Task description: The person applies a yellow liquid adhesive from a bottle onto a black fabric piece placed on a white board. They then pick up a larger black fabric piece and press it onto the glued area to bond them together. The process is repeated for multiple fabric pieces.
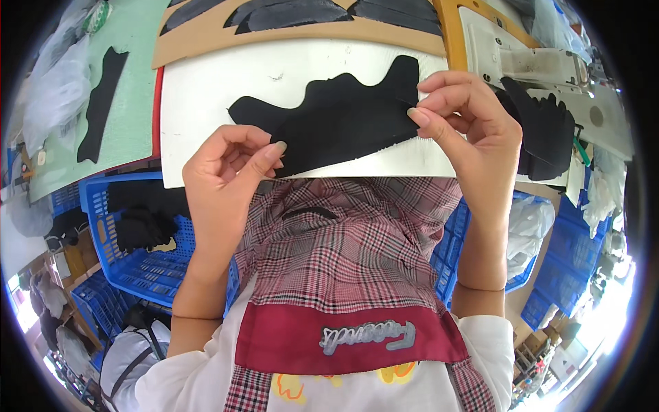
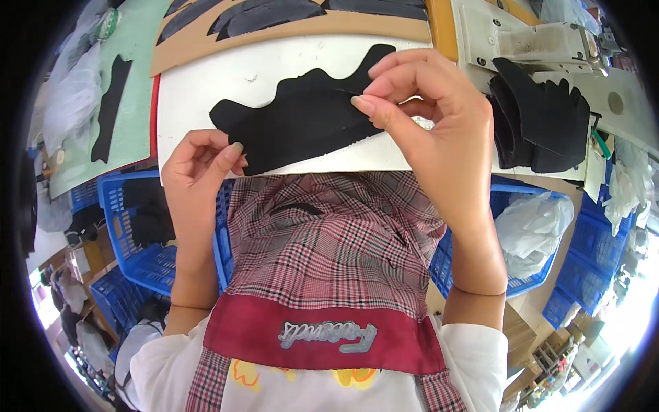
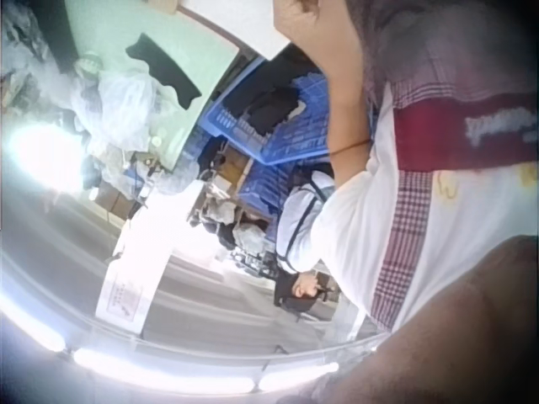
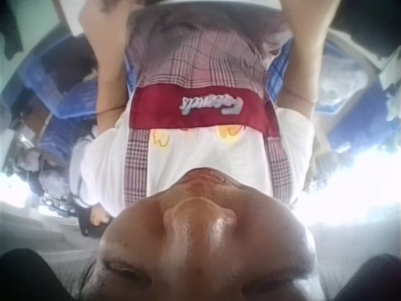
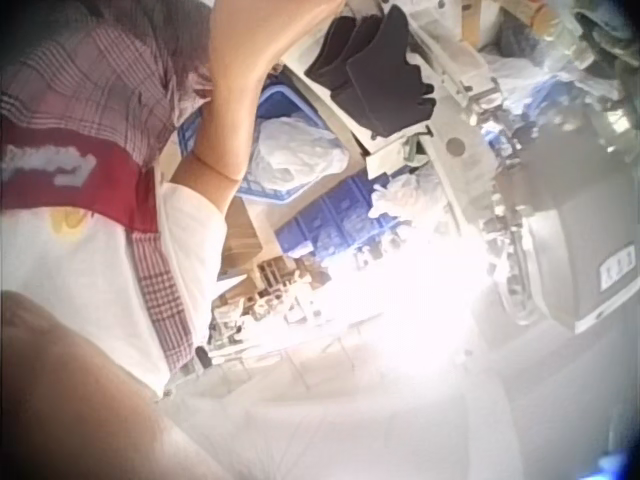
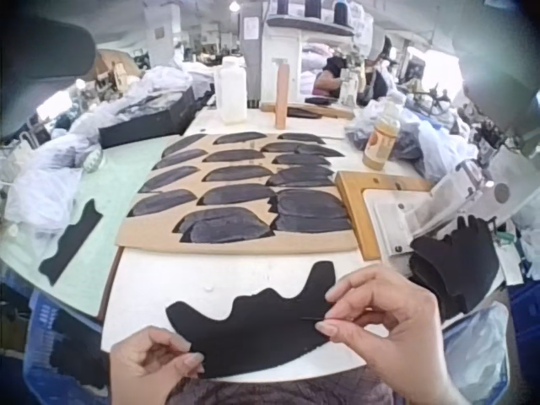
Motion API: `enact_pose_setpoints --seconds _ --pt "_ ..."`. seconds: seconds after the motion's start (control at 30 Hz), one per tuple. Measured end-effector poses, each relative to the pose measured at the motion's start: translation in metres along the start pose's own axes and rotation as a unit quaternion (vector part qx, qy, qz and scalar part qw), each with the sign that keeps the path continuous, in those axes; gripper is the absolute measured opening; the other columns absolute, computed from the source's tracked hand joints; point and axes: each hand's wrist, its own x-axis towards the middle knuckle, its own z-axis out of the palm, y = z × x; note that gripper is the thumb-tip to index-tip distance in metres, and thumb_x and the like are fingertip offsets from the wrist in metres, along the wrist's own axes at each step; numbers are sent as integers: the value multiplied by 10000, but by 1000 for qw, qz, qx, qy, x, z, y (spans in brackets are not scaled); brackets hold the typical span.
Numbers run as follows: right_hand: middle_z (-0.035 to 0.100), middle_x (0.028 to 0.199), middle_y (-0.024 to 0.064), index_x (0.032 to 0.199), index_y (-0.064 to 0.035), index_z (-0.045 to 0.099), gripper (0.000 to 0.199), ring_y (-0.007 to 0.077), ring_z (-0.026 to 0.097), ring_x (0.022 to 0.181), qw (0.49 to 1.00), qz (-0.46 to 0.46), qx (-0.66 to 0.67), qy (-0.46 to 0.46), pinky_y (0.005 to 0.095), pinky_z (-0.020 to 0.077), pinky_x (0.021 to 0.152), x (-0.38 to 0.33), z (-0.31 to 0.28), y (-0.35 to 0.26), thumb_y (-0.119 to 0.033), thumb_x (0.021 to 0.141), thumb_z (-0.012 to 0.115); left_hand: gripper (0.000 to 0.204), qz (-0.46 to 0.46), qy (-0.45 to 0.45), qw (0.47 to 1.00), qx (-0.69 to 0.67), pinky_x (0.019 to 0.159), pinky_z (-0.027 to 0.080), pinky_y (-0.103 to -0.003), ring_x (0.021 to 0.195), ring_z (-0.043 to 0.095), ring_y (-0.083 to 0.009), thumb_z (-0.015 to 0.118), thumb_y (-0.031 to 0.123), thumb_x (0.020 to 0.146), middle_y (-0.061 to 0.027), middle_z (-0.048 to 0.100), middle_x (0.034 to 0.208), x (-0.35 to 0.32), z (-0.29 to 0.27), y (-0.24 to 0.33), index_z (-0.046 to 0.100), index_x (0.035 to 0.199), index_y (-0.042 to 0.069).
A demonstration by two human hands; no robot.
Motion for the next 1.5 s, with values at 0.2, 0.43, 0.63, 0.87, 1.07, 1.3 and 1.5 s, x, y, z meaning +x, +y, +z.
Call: enact_pose_setpoints --seconds 0.2,0.43,0.63,0.87,1.07,1.3,1.5 --pt "650 1012 83 882 11 682 120 102 634 797 995 70 64 -20 213 513 705 -12 -12 7 14 767 717 94 53 -24 998 8 711 442 -213 769 543 -90 650 -30 840 -64 594 941 -15 8 -6 578 899 -21" --pt "669 1020 93 875 11 697 83 103 632 829 995 67 22 -68 211 504 700 -11 -16 28 -18 798 694 103 75 0 980 182 709 407 -235 738 492 -107 674 34 831 -29 574 843 -23 11 -19 578 860 14" --pt "607 823 18 917 24 616 122 69 569 727 986 119 92 -70 211 493 656 -7 1 42 -91 887 638 93 66 15 968 240 696 357 -187 747 431 -58 645 39 874 12 522 828 -2 11 -23 555 877 17" --pt "615 776 12 944 14 635 128 66 555 679 991 116 66 -23 203 473 640 -18 -2 31 -65 849 667 130 101 5 970 221 680 383 -216 725 455 -92 693 50 819 -8 553 781 4 10 -5 571 839 9" --pt "616 755 -1 987 -5 621 193 51 535 655 996 87 -11 -29 195 420 597 -19 4 41 -18 805 684 167 102 25 958 265 775 370 -235 777 470 -95 675 16 827 -8 550 818 -7 15 -21 580 964 20" --pt "619 729 8 1007 -8 592 251 53 515 626 994 89 -43 -41 195 411 581 -13 9 46 -4 779 697 269 103 23 948 299 740 366 -215 775 471 -78 686 33 830 -2 537 813 -5 12 -27 552 1063 19" --pt "615 694 9 984 -4 595 240 55 515 604 994 91 -44 -46 197 427 583 -9 9 48 -11 771 705 309 87 16 951 298 726 360 -212 764 464 -72 689 37 827 0 536 809 -5 11 -25 545 1099 19"
